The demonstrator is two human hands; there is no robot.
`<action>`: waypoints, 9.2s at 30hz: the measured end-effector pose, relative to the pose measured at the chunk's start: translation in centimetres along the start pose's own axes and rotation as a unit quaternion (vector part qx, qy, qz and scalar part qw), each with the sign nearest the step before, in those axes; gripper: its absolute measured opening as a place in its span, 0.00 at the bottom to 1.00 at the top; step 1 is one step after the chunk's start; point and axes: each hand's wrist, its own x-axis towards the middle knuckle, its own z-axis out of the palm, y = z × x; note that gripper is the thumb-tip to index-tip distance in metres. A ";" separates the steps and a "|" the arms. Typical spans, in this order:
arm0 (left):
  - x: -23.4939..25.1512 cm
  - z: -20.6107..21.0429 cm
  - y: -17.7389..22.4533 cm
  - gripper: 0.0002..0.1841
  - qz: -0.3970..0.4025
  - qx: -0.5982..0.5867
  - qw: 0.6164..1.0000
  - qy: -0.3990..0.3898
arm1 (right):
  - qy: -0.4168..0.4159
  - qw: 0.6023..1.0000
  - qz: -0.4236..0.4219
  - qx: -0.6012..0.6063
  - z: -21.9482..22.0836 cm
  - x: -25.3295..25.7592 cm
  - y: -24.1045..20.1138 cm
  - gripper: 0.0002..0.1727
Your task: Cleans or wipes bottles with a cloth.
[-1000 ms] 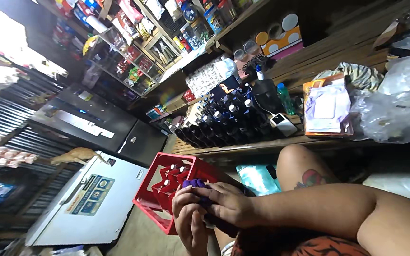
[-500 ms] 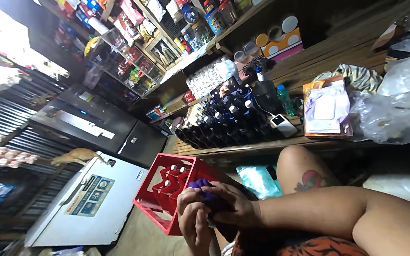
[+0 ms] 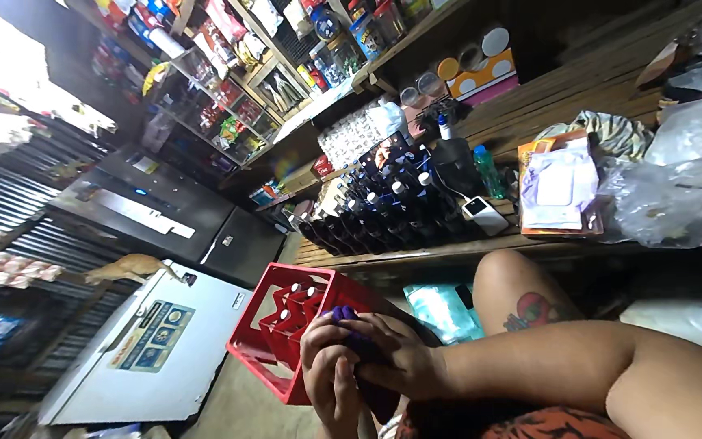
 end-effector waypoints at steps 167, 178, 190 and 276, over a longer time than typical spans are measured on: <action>-2.8 0.0 0.7 0.17 0.029 0.053 0.995 0.077 | -0.065 0.929 0.346 0.110 -0.8 0.6 2.8 0.33; -2.8 -0.1 0.6 0.16 0.040 0.059 0.993 0.089 | -0.084 0.982 0.076 0.151 -0.2 0.9 0.5 0.31; -3.1 -0.4 0.5 0.18 0.039 0.062 0.993 0.090 | -0.068 0.949 0.289 0.101 -0.4 1.3 0.4 0.36; -1.2 -1.8 -1.0 0.19 0.040 -0.067 0.997 0.015 | -0.116 0.988 0.093 0.035 -0.7 0.8 0.7 0.36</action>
